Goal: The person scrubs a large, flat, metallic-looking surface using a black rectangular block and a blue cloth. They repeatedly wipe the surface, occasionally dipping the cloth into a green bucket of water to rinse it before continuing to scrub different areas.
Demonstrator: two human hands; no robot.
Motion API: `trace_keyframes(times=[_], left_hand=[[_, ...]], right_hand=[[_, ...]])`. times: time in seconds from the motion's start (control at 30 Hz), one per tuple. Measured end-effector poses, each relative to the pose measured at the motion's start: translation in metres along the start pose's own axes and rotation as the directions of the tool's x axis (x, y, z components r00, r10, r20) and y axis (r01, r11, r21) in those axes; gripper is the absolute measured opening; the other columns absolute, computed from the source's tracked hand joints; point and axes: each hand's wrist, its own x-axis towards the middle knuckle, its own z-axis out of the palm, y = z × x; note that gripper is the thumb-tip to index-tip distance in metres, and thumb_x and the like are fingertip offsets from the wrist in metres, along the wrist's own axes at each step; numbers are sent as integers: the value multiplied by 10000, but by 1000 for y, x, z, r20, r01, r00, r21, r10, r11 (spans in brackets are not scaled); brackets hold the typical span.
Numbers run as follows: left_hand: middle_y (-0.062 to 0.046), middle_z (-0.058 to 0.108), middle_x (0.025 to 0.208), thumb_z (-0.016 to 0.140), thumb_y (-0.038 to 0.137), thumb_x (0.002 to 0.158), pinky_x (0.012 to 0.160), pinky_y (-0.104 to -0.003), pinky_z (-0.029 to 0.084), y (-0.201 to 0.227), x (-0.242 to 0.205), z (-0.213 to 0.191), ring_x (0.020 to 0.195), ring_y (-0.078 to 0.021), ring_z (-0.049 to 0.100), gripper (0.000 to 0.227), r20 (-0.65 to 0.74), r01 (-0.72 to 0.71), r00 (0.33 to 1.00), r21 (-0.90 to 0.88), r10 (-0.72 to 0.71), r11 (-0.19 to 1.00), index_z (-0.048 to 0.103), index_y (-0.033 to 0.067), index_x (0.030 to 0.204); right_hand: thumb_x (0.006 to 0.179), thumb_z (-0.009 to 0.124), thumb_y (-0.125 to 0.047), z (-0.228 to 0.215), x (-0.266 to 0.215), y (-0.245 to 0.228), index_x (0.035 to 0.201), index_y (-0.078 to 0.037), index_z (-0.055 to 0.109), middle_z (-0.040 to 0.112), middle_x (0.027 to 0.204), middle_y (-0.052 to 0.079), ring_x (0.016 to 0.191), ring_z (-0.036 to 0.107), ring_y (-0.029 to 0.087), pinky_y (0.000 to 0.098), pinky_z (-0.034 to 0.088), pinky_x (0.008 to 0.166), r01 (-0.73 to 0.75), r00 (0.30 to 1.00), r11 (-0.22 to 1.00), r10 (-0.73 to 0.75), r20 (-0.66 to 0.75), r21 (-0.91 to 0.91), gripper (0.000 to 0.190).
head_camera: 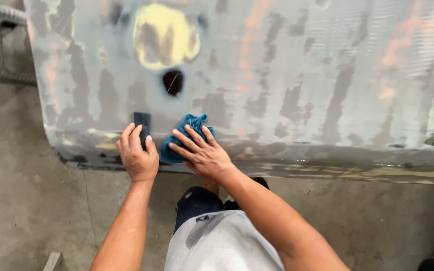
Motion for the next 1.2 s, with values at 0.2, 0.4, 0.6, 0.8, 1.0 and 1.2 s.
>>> trace_keyframes(times=[0.2, 0.4, 0.6, 0.8, 1.0, 1.2], left_hand=[[-159, 573, 1404, 666, 106, 936, 1069, -495, 440, 26, 13, 17, 1239, -394, 531, 373, 24, -94, 995, 5, 94, 996, 635, 21, 1299], [-136, 589, 1387, 645, 137, 928, 1058, -479, 439, 91, 20, 49, 1223, -345, 547, 376, 116, -255, 959, -39, 258, 966, 632, 59, 1295], [-117, 601, 1419, 603, 129, 903, 1009, -436, 450, 131, 35, 77, 1193, -295, 591, 412, 307, -599, 744, -87, 593, 796, 637, 71, 1310], [-116, 610, 1354, 593, 120, 925, 945, -463, 439, 130, 119, 75, 1163, -350, 575, 350, -62, -63, 995, 172, 75, 983, 637, 55, 1266], [-149, 621, 1374, 544, 121, 1015, 980, -464, 461, 154, 92, 125, 1170, -322, 612, 336, 282, -593, 770, -15, 573, 805, 621, 51, 1334], [-135, 615, 1371, 552, 147, 967, 938, -501, 438, 115, 177, 97, 1204, -392, 575, 330, -163, 125, 981, 93, -109, 988, 626, 63, 1278]], right_hand=[[984, 444, -633, -16, -127, 184, 1626, -391, 265, 107, 1743, 3, 1603, 58, 315, 562, 18, 1279, -456, 887, 887, 460, -47, 76, 709], [1052, 430, -620, -48, -154, 311, 1710, -245, 161, 24, 1770, 151, 1619, 2, 430, 678, 28, 1259, -906, 344, 362, 932, -118, 220, 804], [1025, 535, -572, -70, -13, 259, 1691, -219, 252, 31, 1738, 186, 1575, -17, 483, 723, -11, 1205, -728, 655, 667, 745, -129, 155, 805], [1044, 533, -558, -80, 33, 257, 1674, -230, 358, 120, 1755, 145, 1596, 53, 455, 697, 19, 1233, -589, 761, 795, 607, -229, 147, 731], [1017, 542, -541, -80, 36, 257, 1656, -205, 388, 175, 1745, 159, 1591, 83, 452, 690, 34, 1230, -576, 757, 800, 600, -260, 170, 738], [1022, 526, -546, -76, 36, 257, 1659, -182, 386, 172, 1743, 180, 1590, 87, 458, 689, 32, 1227, -574, 763, 804, 595, -254, 157, 747]])
